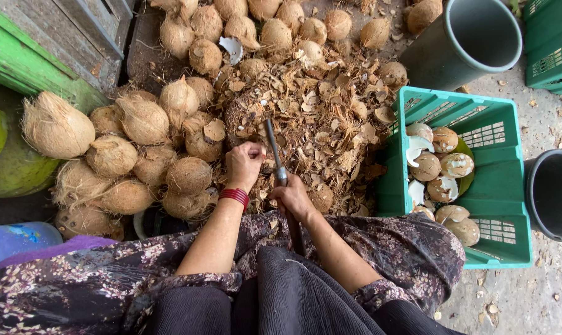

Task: The person sits on the ground and uses a long-handled knife to peel the husk off coconuts. They rotate each coconut and strike the husk repeatedly until it is removed, then place the peeled coconut into a green crate.

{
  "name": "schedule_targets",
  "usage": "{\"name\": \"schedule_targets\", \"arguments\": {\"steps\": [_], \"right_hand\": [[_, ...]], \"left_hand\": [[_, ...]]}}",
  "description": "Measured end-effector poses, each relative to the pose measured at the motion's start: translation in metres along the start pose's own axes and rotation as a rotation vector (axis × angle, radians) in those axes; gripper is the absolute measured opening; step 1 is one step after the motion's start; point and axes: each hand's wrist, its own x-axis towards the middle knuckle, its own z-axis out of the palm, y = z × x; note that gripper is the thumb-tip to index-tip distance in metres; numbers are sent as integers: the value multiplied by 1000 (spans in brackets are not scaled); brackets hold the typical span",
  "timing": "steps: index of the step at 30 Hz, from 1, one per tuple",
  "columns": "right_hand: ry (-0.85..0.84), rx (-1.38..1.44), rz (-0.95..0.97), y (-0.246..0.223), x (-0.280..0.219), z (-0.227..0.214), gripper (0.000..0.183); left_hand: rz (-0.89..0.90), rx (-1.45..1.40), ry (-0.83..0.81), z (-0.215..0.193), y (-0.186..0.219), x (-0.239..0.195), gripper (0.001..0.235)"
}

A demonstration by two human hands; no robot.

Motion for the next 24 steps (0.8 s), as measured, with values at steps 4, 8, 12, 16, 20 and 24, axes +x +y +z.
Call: {"name": "schedule_targets", "arguments": {"steps": [4, 8, 12, 16, 20, 24], "right_hand": [[1, -62, -185, 5, -4, 3, 23], [-23, 3, -89, -4, -2, 7, 21], [0, 91, -87, 1, -4, 8, 21], [-10, 30, -94, 0, -4, 5, 18], [-51, 21, -17, -3, -1, 3, 15], [-6, 35, -167, 4, -4, 4, 19]], "left_hand": [[-12, -95, -19, 2, -7, -8, 10], [-43, 115, -19, 0, 3, 2, 10], [-35, 43, -13, -1, -6, -4, 9], [15, 29, 7, -1, -5, -4, 11], [-25, 63, 2, -5, 1, -1, 13], [-64, -25, 29, -6, -5, -9, 19]]}}
